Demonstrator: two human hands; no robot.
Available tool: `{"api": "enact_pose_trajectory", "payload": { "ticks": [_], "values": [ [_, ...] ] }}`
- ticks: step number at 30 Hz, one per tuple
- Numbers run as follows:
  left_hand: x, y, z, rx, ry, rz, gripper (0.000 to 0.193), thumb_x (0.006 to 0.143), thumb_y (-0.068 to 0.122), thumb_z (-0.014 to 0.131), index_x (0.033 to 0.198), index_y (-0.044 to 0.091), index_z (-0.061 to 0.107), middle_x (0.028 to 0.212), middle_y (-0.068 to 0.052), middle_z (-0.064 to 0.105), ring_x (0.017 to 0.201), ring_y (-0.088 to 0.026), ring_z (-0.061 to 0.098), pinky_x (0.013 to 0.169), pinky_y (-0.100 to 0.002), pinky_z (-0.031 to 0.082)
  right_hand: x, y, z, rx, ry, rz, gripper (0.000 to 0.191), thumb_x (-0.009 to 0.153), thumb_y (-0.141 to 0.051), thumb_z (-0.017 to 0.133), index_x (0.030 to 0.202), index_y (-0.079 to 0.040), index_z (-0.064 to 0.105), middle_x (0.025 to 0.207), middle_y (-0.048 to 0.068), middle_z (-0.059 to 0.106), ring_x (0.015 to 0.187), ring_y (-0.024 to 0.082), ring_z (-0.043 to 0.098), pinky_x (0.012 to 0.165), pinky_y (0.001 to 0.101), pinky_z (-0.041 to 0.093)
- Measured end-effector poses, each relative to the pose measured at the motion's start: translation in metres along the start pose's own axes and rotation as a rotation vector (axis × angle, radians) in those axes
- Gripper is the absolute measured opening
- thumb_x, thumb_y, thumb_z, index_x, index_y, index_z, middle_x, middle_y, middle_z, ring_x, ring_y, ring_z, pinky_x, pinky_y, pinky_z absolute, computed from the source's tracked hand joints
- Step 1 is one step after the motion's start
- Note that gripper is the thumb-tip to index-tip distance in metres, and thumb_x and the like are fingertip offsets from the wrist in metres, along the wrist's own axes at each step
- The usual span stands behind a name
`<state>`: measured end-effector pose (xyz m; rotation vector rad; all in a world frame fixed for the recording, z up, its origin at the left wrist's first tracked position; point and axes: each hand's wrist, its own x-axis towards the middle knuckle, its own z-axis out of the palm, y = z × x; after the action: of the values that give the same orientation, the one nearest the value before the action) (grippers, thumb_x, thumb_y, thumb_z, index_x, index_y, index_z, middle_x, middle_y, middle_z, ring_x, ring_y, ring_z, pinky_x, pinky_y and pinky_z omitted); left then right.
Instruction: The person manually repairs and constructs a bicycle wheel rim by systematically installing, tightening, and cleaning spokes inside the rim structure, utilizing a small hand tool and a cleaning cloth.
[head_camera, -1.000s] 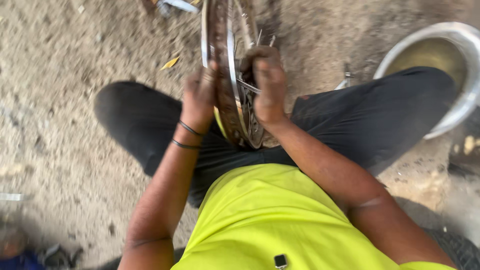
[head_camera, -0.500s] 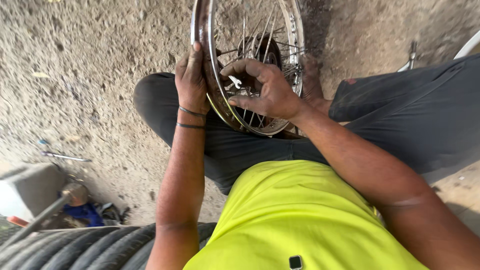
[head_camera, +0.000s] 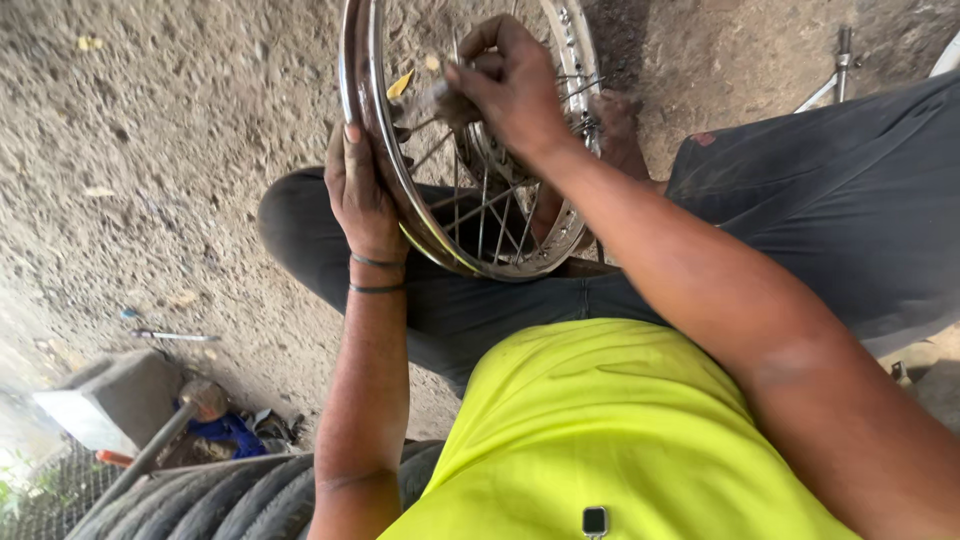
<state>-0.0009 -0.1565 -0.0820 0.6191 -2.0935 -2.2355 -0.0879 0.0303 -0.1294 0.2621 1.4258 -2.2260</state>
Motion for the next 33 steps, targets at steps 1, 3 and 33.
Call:
{"api": "enact_pose_trajectory", "payload": {
  "ticks": [1,3,33],
  "values": [
    [0.002,0.000,0.004,-0.057,-0.003,0.005,0.040,0.113,0.038,0.053,0.127,0.001,0.062,0.099,-0.004,0.069,0.081,-0.008,0.059,0.070,-0.023,0.047,0.014,0.001,0.006,-0.085,-0.023,-0.032,0.015,0.101,-0.010,0.068,0.109,-0.003,0.057,0.085,0.011,0.077,0.072,0.020,0.082,0.062,0.0326,0.066],
    [0.004,0.001,0.008,-0.164,0.006,0.012,0.037,0.111,0.032,0.056,0.135,0.003,0.056,0.104,-0.004,0.067,0.082,-0.009,0.060,0.069,-0.024,0.050,0.035,0.000,0.022,-0.249,-0.079,-0.086,0.012,0.103,-0.007,0.069,0.108,0.000,0.061,0.088,0.010,0.077,0.072,0.019,0.082,0.062,0.0310,0.065],
    [-0.001,0.009,0.011,-0.034,-0.110,-0.127,0.051,0.111,0.042,0.052,0.122,-0.005,0.069,0.108,-0.014,0.074,0.095,-0.019,0.066,0.086,-0.032,0.053,-0.028,-0.025,-0.011,-0.187,-0.261,-0.126,0.013,0.109,-0.019,0.056,0.110,-0.007,0.053,0.081,0.010,0.071,0.066,0.015,0.075,0.058,0.0275,0.065]
  ]
}}
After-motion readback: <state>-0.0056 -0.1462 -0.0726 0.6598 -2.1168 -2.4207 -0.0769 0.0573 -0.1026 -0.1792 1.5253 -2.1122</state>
